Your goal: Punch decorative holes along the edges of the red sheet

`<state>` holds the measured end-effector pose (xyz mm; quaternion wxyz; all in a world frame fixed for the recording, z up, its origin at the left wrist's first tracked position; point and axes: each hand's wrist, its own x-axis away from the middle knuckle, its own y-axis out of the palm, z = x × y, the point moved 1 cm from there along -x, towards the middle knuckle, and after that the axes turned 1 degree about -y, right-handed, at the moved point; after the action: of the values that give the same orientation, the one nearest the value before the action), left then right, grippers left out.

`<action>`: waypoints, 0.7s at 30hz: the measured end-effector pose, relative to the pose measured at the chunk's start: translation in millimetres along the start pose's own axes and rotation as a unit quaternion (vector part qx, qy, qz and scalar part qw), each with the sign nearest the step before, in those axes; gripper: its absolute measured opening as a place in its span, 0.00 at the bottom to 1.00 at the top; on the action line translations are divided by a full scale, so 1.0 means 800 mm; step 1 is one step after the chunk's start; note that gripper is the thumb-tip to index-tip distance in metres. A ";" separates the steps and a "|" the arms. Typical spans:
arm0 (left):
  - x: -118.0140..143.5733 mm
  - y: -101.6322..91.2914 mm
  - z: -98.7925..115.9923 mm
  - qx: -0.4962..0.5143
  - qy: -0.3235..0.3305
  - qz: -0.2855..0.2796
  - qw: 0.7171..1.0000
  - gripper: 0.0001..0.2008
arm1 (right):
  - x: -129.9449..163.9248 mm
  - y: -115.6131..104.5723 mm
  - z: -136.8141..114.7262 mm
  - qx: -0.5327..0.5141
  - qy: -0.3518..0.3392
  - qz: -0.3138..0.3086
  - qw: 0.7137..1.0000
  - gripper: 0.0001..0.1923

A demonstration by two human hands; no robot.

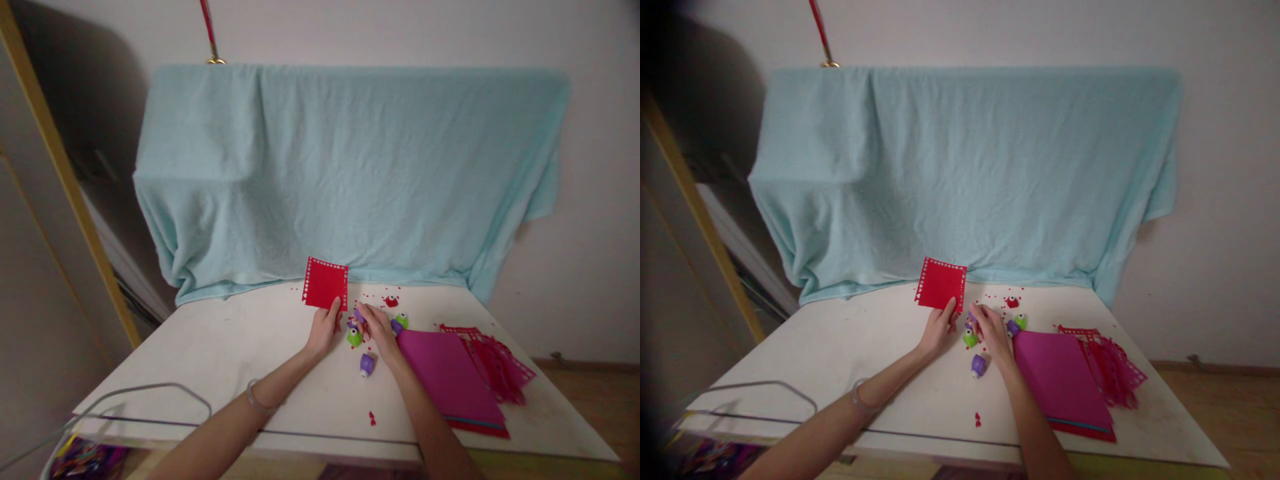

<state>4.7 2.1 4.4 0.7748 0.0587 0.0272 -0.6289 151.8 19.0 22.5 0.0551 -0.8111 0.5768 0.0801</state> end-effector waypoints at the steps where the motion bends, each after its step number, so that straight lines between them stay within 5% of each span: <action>1: 0.000 0.000 0.000 -0.007 0.004 0.005 1.000 0.29 | 0.000 0.000 0.000 -0.009 -0.003 0.005 1.000 0.22; 21: 0.005 0.000 0.000 -0.067 0.020 -0.004 0.998 0.29 | -0.001 -0.001 -0.004 -0.039 -0.024 -0.006 0.999 0.19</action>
<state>5.4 -2.2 4.1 0.7738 0.0192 0.0856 -0.6273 152.6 19.8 25.9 0.0377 -0.8138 0.5670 0.1216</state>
